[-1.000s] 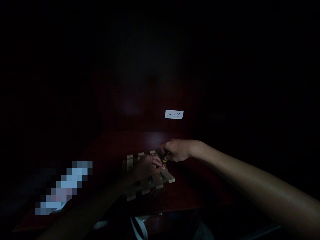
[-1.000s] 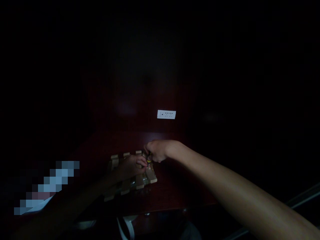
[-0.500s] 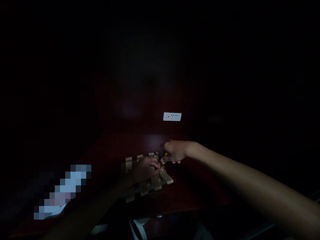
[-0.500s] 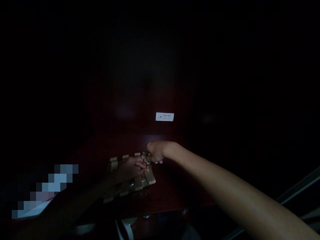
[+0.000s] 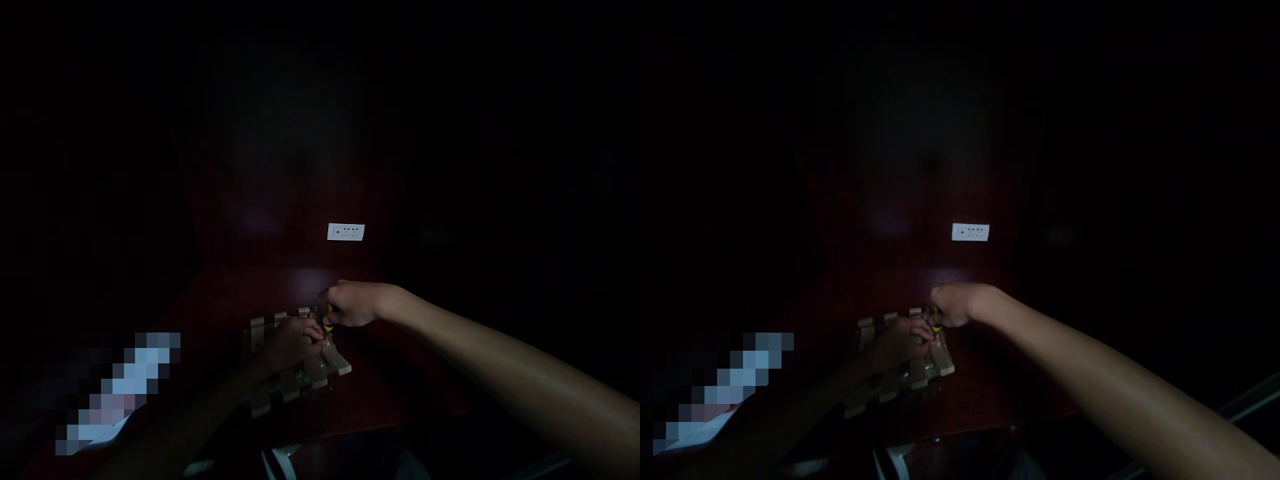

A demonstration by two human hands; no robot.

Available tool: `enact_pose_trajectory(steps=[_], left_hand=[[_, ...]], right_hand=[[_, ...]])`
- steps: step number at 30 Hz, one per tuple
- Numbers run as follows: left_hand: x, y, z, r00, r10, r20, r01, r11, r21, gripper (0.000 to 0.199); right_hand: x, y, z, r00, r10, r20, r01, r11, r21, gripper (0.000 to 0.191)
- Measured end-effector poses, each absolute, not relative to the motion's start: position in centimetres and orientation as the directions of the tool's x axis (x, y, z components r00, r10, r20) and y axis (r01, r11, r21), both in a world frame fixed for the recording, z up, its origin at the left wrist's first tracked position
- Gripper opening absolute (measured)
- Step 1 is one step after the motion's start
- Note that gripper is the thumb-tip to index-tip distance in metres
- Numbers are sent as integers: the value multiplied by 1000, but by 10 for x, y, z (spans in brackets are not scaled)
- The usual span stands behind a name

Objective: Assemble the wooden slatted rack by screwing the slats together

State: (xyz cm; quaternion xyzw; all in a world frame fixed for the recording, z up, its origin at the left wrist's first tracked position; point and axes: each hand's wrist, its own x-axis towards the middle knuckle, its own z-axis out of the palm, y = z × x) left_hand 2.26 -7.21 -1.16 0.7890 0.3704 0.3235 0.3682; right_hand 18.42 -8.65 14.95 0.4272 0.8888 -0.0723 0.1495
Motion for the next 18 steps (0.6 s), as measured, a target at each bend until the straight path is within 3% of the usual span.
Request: enact_pose_trajectory(steps=[5,8,12,18], left_hand=[[24,-71,-12,506,822,261,361,-477,801,9],[25,-69,-12,500,838,217,352,-425,834,12],[25,-71,-10,512,842,169,317,-368,874,13],[24,-74,-7,514,840,172,289,-359,888,13]], right_hand=[[191,-84,144,-533,733,-423,834,541,-112,31],[189,-87,147,-531,743,-406,831,551,-79,29],[186,-91,153,-551,750,-365,818,572,-60,44],[184,-92,154,-605,725,-328,757,652,46,23]])
